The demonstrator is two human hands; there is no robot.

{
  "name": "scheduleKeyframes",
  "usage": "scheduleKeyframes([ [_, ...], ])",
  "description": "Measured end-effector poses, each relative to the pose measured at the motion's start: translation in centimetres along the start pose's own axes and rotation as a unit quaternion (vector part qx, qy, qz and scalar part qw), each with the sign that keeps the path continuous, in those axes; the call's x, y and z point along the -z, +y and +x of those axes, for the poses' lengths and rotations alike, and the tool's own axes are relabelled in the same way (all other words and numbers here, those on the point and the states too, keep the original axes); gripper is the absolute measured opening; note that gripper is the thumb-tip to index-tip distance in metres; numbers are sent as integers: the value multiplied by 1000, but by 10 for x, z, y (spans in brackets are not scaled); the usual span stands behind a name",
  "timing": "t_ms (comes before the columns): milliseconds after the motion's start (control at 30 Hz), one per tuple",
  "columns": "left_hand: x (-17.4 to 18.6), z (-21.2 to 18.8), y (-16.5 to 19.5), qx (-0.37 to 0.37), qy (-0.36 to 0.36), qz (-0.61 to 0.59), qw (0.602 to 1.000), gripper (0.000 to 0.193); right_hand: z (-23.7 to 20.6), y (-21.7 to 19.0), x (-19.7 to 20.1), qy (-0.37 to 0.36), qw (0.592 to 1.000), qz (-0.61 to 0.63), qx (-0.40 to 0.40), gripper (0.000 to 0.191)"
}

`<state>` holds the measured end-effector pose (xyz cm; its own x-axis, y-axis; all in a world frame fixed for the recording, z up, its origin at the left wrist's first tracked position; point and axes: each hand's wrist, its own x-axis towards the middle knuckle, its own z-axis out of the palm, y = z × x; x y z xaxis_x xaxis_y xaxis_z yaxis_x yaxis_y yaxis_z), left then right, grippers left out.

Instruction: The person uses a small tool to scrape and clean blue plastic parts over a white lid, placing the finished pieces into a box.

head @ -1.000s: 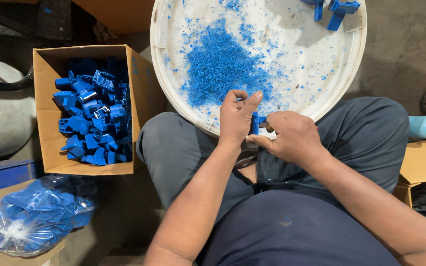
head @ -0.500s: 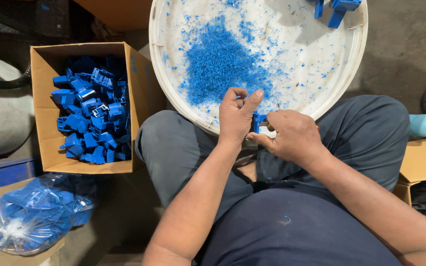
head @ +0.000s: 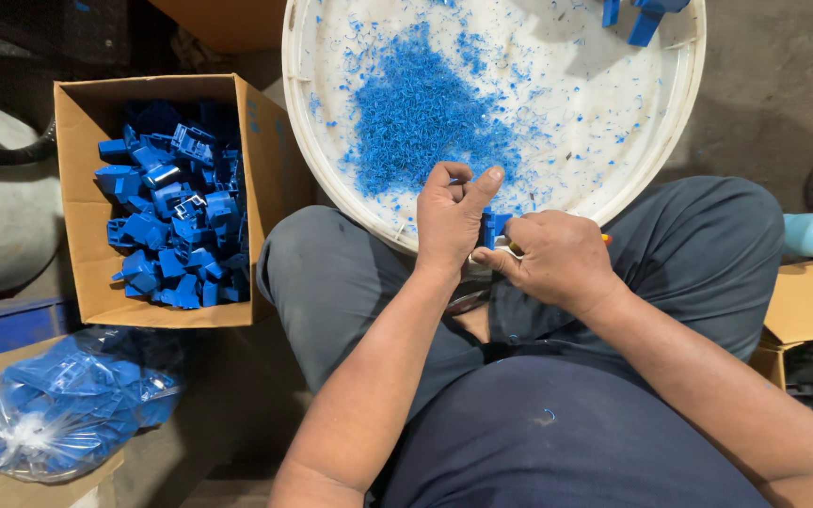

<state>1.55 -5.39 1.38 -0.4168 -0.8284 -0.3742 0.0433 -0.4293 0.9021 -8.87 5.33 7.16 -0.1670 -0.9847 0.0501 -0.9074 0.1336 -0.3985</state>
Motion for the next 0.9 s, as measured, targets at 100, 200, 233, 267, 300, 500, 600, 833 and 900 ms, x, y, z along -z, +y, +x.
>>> scheduleKeyframes([
  [100, 1, -1, 0, -2, 1, 0, 1000, 44, -1, 0, -1, 21, 1000, 0, 9, 52],
  [200, 1, 0, -1, -3, 2, -3, 1000, 44, -2, 0, -3, 39, 999, -3, 15, 51],
  [233, 1, 0, -1, -2, 3, -4, 1000, 44, -2, 0, -4, 41, 999, -5, 20, 51],
  [267, 1, 0, -2, -5, 4, -3, 1000, 44, -2, 0, -4, 41, 999, -6, 25, 50],
  [300, 1, 1, -2, -9, 4, -3, 1000, 44, -2, 1, -4, 42, 999, -7, 30, 50],
  [500, 1, 1, -6, 14, 12, -55, 998, 42, -1, 2, -6, 45, 999, -2, 0, 53],
  [600, 1, 2, -9, 29, 31, -64, 997, 40, -1, 4, -8, 78, 993, 84, -7, 48],
  [833, 3, 11, -17, -91, 1, 28, 995, 22, 1, 18, -9, 2, 938, 308, -156, 36],
  [900, 4, 11, -18, -12, -26, -19, 999, 26, 2, 20, -7, 0, 932, 324, -161, 34],
])
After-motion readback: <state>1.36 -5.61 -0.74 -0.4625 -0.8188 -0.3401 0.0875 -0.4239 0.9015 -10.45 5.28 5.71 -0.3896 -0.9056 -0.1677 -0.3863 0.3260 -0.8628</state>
